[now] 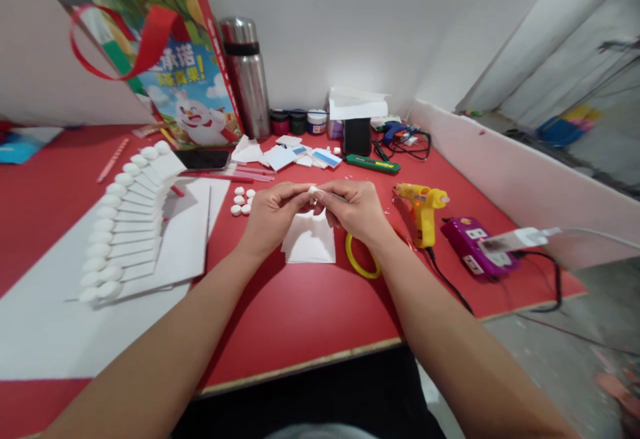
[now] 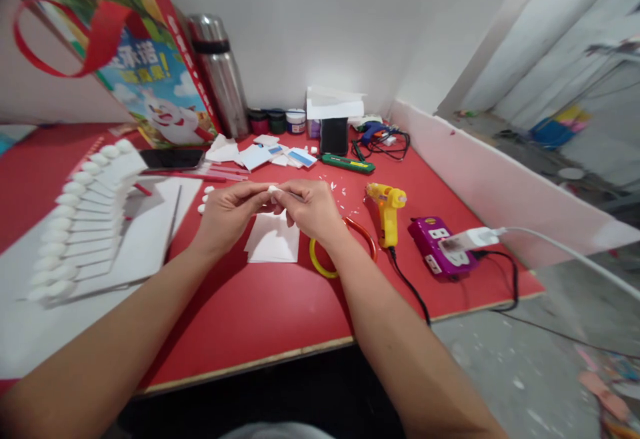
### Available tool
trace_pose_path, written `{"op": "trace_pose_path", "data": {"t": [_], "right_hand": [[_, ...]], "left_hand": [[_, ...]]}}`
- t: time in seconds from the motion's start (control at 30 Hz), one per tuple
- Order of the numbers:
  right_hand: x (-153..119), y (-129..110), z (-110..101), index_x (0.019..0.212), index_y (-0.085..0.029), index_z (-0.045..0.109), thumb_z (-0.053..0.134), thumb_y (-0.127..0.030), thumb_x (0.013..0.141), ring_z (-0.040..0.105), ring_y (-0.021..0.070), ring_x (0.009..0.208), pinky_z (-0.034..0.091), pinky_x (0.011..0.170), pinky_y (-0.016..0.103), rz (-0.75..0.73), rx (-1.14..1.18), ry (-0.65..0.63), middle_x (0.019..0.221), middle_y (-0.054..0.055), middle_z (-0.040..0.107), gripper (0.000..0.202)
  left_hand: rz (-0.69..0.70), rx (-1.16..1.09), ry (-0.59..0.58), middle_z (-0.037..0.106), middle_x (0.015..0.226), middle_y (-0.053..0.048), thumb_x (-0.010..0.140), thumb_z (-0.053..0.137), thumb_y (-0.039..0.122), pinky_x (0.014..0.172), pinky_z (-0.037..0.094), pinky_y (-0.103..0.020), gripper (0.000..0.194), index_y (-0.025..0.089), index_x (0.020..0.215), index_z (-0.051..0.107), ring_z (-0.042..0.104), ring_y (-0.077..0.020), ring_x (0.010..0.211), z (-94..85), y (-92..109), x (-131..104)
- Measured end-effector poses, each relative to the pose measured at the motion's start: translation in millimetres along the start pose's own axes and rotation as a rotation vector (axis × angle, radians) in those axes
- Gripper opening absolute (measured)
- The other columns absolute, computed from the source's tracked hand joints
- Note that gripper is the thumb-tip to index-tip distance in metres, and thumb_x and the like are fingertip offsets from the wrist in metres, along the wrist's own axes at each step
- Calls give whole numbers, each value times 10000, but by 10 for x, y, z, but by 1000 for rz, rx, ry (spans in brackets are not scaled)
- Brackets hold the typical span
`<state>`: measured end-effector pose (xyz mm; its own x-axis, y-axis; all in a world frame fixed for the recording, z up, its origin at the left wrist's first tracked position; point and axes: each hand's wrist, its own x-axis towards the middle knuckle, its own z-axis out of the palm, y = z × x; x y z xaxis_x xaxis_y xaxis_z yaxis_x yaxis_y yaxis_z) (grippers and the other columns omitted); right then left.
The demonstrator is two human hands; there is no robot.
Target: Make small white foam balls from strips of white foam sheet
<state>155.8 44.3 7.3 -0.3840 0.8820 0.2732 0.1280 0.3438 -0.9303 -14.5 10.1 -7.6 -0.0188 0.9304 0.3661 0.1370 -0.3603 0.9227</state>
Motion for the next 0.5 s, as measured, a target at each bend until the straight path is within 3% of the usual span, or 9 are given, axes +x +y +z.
{"op": "trace_pose_path", "data": {"t": [0.1,0.27,0.4,0.5], "right_hand": [[-2,3,7,802,-162,737,669,-420,892,538,76,420,389,426,211,-1,-36,0,639,-2,680,281],[8,-30,50,744,-151,721,676,-419,883,540,88,423,395,438,209,62,-97,30,563,6,641,305],[50,-69,9,797,-130,718,598,-579,911,611,122,512,482,474,241,314,325,-54,779,105,743,479],[74,-66,-34,835,-125,715,574,-573,936,611,128,561,494,496,249,481,533,-109,820,125,749,480]], "left_hand": [[-48,-10,-46,758,879,-56,910,667,368,793,598,-340,246,181,1007,794,709,-181,771,-16,-3,12],[60,170,-39,737,796,-47,948,608,329,753,562,-296,233,180,969,786,685,-170,737,-11,54,8],[59,168,-6,751,902,-62,948,605,327,801,549,-317,212,190,980,764,686,-193,821,-45,61,23],[83,218,-18,756,962,-61,943,607,326,846,538,-334,202,215,999,766,681,-211,888,-82,43,41]]}}
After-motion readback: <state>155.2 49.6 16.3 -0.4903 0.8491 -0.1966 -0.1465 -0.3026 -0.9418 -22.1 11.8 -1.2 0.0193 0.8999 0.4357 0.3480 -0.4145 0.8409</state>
